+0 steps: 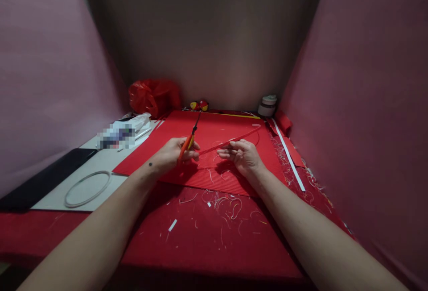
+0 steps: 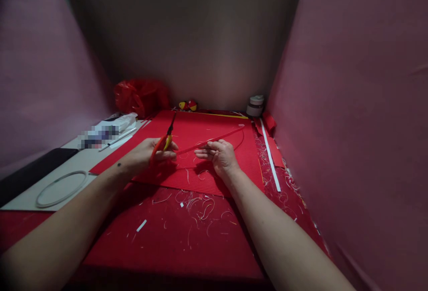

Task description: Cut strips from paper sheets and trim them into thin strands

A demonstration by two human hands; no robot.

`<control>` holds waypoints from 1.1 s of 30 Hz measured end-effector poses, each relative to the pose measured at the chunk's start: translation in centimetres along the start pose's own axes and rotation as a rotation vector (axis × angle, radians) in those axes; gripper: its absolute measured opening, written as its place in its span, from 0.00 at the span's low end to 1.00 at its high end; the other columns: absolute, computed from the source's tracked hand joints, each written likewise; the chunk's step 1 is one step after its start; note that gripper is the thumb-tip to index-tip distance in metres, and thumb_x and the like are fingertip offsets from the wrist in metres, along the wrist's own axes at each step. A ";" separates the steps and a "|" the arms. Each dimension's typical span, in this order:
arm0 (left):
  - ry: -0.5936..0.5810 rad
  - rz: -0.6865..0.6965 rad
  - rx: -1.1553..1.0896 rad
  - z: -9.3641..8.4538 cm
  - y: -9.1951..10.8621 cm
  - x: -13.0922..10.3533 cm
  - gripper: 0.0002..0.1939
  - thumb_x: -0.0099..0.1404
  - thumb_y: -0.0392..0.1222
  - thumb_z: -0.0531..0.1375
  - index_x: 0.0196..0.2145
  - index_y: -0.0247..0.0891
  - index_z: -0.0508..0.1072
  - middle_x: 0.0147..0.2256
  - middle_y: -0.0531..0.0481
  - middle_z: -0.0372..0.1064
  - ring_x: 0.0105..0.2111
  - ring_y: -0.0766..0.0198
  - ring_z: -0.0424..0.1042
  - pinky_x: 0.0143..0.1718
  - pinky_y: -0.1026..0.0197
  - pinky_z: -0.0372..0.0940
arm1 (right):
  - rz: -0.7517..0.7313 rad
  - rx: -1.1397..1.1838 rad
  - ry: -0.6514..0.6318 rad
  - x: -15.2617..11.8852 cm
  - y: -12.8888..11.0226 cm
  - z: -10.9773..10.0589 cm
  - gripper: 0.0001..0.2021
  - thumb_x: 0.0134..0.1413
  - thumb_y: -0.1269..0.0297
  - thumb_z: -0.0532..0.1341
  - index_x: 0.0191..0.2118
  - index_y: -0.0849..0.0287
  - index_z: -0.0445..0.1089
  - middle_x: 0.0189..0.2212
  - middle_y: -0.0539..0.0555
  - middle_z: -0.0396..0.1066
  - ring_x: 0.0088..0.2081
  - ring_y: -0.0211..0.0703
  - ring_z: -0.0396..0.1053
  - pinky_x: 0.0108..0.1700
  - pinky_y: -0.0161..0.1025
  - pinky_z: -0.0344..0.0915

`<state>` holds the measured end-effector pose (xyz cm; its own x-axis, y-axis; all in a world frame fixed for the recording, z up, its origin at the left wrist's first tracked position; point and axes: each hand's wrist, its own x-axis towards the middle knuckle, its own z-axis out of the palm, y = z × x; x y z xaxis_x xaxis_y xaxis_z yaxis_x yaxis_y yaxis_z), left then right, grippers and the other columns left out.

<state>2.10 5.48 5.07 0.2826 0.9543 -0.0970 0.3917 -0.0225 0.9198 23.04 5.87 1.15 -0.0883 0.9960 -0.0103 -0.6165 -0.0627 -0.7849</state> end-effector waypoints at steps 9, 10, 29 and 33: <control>0.051 0.044 0.034 1.0 0.9 -0.4 0.14 0.51 0.41 0.62 0.35 0.34 0.67 0.26 0.50 0.70 0.21 0.72 0.63 0.23 0.66 0.59 | 0.067 -0.089 -0.162 -0.7 0.9 0.6 0.05 0.40 0.72 0.63 0.28 0.63 0.67 0.23 0.57 0.75 0.26 0.47 0.75 0.33 0.42 0.72; 0.043 0.048 0.029 1.1 0.9 -0.4 0.14 0.51 0.41 0.62 0.35 0.34 0.67 0.27 0.49 0.70 0.22 0.71 0.64 0.23 0.66 0.60 | 0.074 -0.095 -0.167 -0.7 1.0 0.6 0.05 0.40 0.72 0.63 0.27 0.64 0.68 0.23 0.58 0.75 0.25 0.47 0.75 0.32 0.41 0.72; 0.053 0.109 -0.059 0.3 -0.2 -0.3 0.14 0.51 0.41 0.63 0.36 0.34 0.70 0.29 0.50 0.68 0.24 0.70 0.64 0.26 0.65 0.60 | 0.064 -0.075 -0.099 -0.5 0.7 0.6 0.02 0.41 0.74 0.62 0.25 0.64 0.67 0.20 0.56 0.73 0.23 0.45 0.74 0.27 0.37 0.72; 0.091 0.082 -0.052 1.0 0.4 -0.5 0.14 0.50 0.39 0.63 0.35 0.34 0.69 0.27 0.53 0.66 0.24 0.71 0.62 0.25 0.66 0.58 | 0.081 -0.066 -0.121 -0.5 0.8 0.6 0.03 0.40 0.74 0.62 0.26 0.64 0.67 0.20 0.58 0.74 0.24 0.46 0.74 0.29 0.38 0.72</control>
<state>2.97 4.68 5.12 0.2300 0.9731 0.0122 0.3241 -0.0884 0.9419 22.11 5.24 0.86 -0.2318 0.9728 -0.0036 -0.5514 -0.1345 -0.8233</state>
